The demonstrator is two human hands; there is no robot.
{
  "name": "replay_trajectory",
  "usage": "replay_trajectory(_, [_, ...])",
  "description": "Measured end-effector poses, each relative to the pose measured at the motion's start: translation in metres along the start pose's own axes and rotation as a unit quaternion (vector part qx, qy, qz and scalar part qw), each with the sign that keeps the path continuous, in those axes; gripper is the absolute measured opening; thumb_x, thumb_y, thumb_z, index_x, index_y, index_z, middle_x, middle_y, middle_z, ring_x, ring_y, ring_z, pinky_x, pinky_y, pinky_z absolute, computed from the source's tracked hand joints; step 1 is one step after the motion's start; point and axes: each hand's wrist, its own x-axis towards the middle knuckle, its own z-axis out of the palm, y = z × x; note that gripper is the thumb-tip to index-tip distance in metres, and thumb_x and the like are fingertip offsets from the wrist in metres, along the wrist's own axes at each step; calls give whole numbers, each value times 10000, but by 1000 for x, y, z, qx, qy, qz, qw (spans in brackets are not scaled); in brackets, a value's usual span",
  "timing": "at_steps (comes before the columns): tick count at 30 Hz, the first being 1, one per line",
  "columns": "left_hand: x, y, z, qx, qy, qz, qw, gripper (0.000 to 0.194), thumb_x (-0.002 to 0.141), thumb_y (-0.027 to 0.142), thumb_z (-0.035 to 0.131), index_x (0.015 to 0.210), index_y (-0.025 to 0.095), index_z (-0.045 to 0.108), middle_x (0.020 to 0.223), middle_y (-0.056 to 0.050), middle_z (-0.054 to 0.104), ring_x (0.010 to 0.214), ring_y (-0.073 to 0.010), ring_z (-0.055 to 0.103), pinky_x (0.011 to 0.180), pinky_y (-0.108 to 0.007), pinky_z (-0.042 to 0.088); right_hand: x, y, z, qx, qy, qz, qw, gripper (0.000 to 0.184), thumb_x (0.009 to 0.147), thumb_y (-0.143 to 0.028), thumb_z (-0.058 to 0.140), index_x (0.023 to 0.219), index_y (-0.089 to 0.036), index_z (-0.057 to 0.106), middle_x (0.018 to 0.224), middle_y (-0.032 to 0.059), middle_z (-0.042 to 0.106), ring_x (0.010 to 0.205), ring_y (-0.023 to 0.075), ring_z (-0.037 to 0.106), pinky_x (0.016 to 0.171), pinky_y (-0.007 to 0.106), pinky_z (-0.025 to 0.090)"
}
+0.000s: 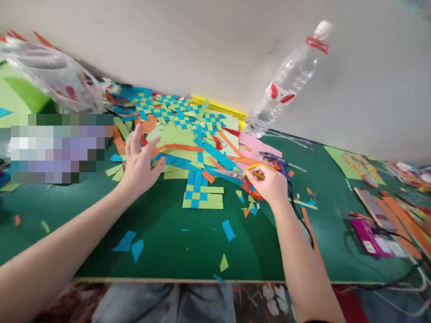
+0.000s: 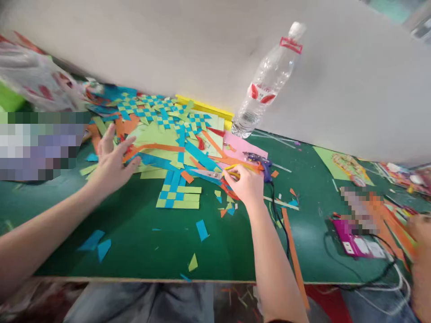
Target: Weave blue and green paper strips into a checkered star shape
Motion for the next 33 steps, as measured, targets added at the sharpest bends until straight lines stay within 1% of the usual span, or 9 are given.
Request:
replay_trajectory(2, [-1, 7, -5, 7, 14, 35, 999, 365, 869, 238, 536, 1223, 156, 504, 1530, -123, 140, 1396, -367, 104, 1108, -573, 180, 1, 2, 0, 4, -4, -7, 1000, 268, 788, -461, 596, 700, -210, 627, 638, -23, 692, 594, 129, 656, 522, 223, 419])
replay_trajectory(4, [-3, 15, -9, 12, 17, 72, 997, 333, 864, 236, 540, 1192, 175, 531, 1501, -107, 215, 1390, -351, 130, 1106, -544, 219, 1, 3, -1, 14, -9, -19, 1000, 270, 784, -463, 597, 697, -210, 623, 658, -19, 699, 600, 131, 655, 533, 229, 430])
replay_trajectory(7, [-6, 27, -13, 12, -7, 136, 991, 293, 851, 263, 551, 1134, 194, 583, 1390, -117, 370, 1329, -331, 273, 1064, -512, 296, 1, 2, -3, 40, -21, -48, 998, 251, 798, -446, 584, 708, -215, 620, 716, -15, 713, 629, 134, 657, 558, 237, 453])
replay_trajectory(9, [-9, 33, -14, -1, -40, 189, 981, 223, 844, 290, 558, 1040, 220, 638, 1218, -107, 503, 1206, -304, 411, 992, -483, 365, 0, 1, -5, 55, -29, -63, 996, 233, 809, -428, 575, 717, -219, 619, 750, -16, 720, 648, 132, 659, 570, 238, 462])
replay_trajectory(12, [-13, 39, -14, -35, -109, 268, 957, 164, 852, 293, 551, 942, 243, 679, 975, -68, 591, 996, -242, 507, 919, -433, 396, -1, 1, -6, 61, -42, -77, 994, 206, 812, -411, 580, 738, -224, 623, 784, -33, 724, 667, 119, 662, 574, 234, 460])
replay_trajectory(15, [-17, 41, -13, -60, -171, 328, 927, 203, 871, 286, 530, 1017, 269, 669, 906, -47, 611, 917, -211, 517, 926, -418, 374, -1, 3, -4, 41, -47, -79, 995, 224, 811, -429, 582, 742, -220, 625, 771, -34, 722, 669, 123, 662, 568, 240, 446])
replay_trajectory(19, [-19, 42, -10, -69, -226, 345, 908, 255, 875, 313, 527, 1101, 294, 644, 920, -44, 616, 924, -210, 516, 976, -435, 326, -1, 4, -2, 16, -37, -77, 996, 274, 829, -455, 557, 723, -210, 617, 748, -17, 719, 664, 134, 658, 561, 249, 424])
replay_trajectory(27, [-18, 41, -13, -71, -248, 358, 897, 271, 882, 290, 515, 1126, 303, 631, 915, -47, 602, 898, -209, 505, 941, -421, 341, 0, 1, -1, -18, 2, -77, 997, 245, 842, -424, 557, 741, -210, 622, 713, -32, 711, 625, 112, 645, 497, 241, 362])
replay_trajectory(33, [-18, 39, -17, -105, -259, 363, 889, 239, 887, 271, 519, 1082, 299, 654, 909, -41, 596, 878, -189, 515, 918, -400, 348, -2, 0, 4, -30, 29, -59, 997, 265, 835, -434, 564, 708, -208, 618, 656, -25, 697, 606, 118, 647, 503, 239, 376])
